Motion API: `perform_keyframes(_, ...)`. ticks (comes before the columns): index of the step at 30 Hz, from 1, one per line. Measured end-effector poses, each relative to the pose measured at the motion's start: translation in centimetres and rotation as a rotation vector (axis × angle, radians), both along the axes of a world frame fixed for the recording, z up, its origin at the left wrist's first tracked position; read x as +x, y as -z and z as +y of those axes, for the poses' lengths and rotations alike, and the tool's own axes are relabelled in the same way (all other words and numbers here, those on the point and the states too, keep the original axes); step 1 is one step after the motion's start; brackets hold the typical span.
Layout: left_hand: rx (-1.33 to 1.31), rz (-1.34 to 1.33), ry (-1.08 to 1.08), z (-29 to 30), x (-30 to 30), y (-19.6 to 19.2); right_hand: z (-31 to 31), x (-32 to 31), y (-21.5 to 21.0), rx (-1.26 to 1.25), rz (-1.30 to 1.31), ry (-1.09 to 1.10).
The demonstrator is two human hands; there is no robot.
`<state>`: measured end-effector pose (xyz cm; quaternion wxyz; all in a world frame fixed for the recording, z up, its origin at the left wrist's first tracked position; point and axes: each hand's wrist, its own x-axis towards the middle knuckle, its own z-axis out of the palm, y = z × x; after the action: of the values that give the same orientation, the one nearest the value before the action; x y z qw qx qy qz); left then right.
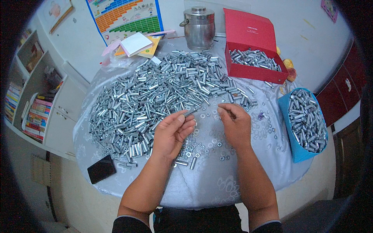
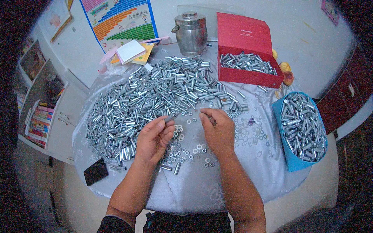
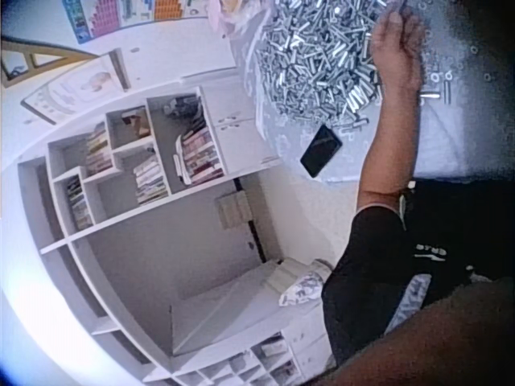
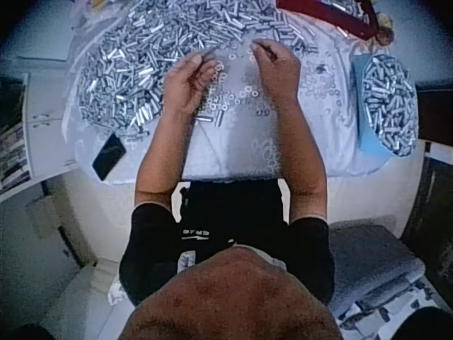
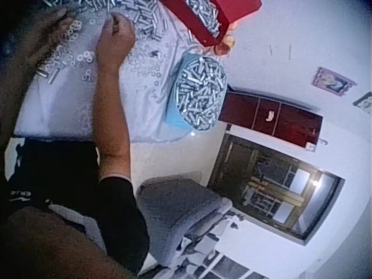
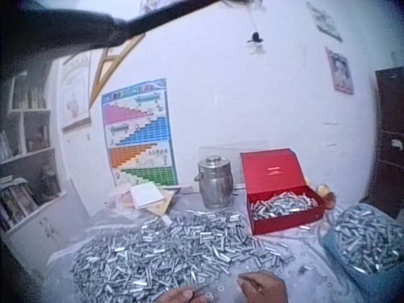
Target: The person repeatedly picks up small metal sleeves and washers from a large pile on a table, inserts the washers into the sleeves, and places the assembled units into a blue container. The process is continuous and repetitive throughout the clip.
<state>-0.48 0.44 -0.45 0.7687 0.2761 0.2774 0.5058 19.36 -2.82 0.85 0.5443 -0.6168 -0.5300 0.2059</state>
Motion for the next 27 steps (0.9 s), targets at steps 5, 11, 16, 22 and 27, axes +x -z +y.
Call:
perform_keyframes(5,0.016,-0.030,-0.017,0.2,-0.3,0.1,1.4,0.8,2.9,0.123,-0.560,-0.020)
perform_keyframes(11,0.020,0.027,-0.053,0.3,-0.2,0.1,3.0,-0.9,3.7,0.102,-0.668,0.033)
perform_keyframes(16,0.007,0.074,-0.144,0.5,-0.5,0.5,2.1,1.3,2.8,0.063,-0.594,0.048)
perform_keyframes(22,0.011,0.081,-0.209,0.9,-0.6,0.7,2.2,-2.3,2.6,0.070,-0.616,-0.257)
perform_keyframes(27,0.021,0.082,-0.221,0.9,-0.7,0.4,3.0,-4.3,3.0,0.034,-0.605,-0.272)
